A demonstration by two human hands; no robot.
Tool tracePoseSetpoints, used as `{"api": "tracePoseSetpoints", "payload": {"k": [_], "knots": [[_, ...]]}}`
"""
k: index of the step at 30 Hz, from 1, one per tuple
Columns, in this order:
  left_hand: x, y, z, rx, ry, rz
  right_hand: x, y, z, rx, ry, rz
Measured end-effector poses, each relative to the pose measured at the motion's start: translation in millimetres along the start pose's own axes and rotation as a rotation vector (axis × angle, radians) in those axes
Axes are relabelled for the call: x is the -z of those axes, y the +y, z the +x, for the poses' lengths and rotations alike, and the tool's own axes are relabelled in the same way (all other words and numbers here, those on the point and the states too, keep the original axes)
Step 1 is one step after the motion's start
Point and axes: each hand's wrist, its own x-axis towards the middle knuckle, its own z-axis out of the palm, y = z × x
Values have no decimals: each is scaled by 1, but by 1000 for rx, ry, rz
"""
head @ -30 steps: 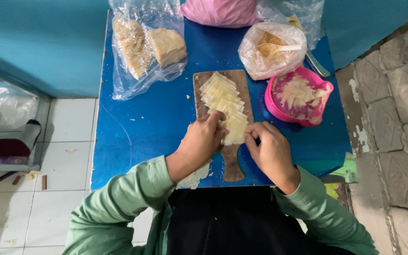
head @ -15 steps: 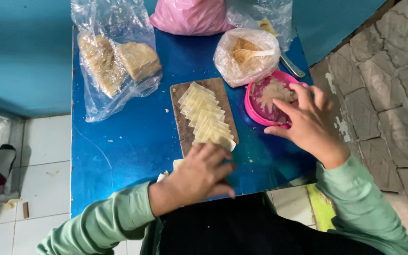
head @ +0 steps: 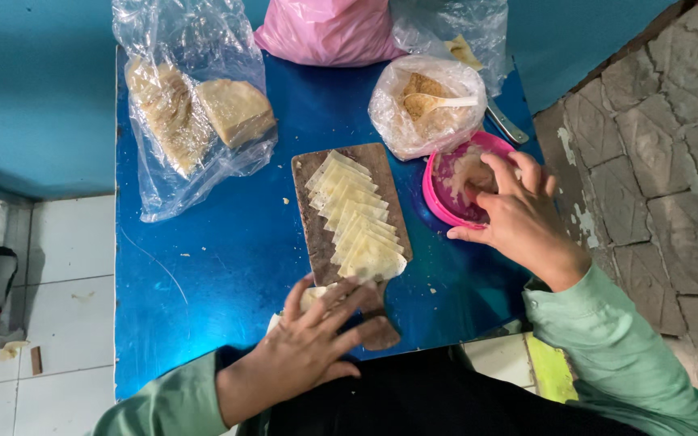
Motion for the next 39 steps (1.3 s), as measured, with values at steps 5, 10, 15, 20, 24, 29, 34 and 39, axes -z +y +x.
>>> {"api": "tracePoseSetpoints", "payload": {"k": [5,10,15,20,24,29,34,39], "knots": [[-7,-13,-22,136,105,61,-8,3,-5,5,118,-17],[-2,-30,-31,217,125,138,-3,-4,-9,-8,232,13],[18,-34,-28,270,151,312,11,-35,-25,126,292,509],[28,-21,-11,335,231,200,0,-76,-35,117,142,760],[21,-9,9,319,241,157,-14,-92,-33,69,128,880],[9,-10,29,495,244,169,-18,-98,-38,-11,79,972],[-4,-18,41,547,254,143,-7,-99,-43,13,-10,1033],[-9,-22,43,547,313,108,6,-108,-38,119,-1,865]]}}
